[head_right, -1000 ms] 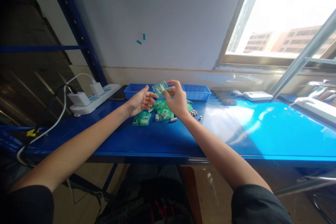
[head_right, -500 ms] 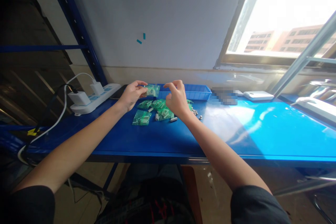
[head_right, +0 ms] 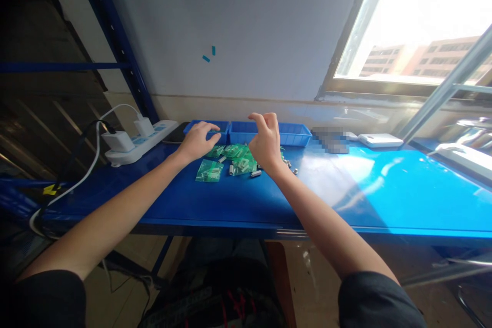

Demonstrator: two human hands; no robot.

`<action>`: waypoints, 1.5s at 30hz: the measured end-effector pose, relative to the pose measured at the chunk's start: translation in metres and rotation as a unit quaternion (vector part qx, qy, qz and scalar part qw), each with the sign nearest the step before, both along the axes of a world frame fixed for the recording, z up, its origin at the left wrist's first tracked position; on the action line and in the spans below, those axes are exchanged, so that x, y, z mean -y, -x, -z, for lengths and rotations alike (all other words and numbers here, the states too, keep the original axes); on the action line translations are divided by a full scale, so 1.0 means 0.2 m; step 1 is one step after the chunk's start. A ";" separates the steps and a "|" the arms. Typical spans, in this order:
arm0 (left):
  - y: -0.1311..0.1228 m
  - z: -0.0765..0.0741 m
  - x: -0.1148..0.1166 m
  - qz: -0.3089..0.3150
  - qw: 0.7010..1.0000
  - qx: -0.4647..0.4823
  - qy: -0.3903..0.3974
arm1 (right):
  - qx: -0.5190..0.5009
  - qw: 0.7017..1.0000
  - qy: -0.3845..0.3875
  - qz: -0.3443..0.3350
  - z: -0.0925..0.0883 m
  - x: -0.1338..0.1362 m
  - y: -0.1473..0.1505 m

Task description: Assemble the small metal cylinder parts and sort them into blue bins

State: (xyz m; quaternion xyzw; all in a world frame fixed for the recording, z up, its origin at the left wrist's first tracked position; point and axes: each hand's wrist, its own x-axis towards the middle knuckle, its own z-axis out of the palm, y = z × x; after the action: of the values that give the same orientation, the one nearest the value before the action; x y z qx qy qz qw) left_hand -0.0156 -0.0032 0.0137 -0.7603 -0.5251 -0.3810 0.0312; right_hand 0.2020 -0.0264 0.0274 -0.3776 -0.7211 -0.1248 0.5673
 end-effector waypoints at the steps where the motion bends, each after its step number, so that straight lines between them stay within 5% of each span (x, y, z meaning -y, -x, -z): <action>1: -0.03 0.01 0.01 0.037 0.999 -0.006 0.007 | -0.001 1.000 0.001 0.002 0.00 0.00 0.00; 6: -0.12 0.05 0.06 0.166 0.984 -0.028 0.053 | -0.008 1.000 0.023 -0.003 -0.01 0.00 -0.01; 12: -0.15 0.05 0.09 0.214 0.974 -0.052 0.051 | 0.000 0.998 0.058 -0.016 0.00 -0.02 -0.03; 34: -0.26 0.01 0.24 0.201 0.944 -0.262 0.024 | 0.005 0.999 0.044 -0.016 0.02 -0.04 -0.01; 45: -0.20 -0.01 0.18 0.116 0.988 -0.104 -0.004 | 0.021 0.997 0.063 -0.049 0.03 -0.04 -0.01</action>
State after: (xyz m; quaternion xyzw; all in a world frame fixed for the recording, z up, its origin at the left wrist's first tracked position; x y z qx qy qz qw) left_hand 0.0248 -0.0396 0.0148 -0.8516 -0.4253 -0.3031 0.0443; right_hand 0.2032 -0.0175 0.0222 -0.3737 -0.7571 -0.0590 0.5326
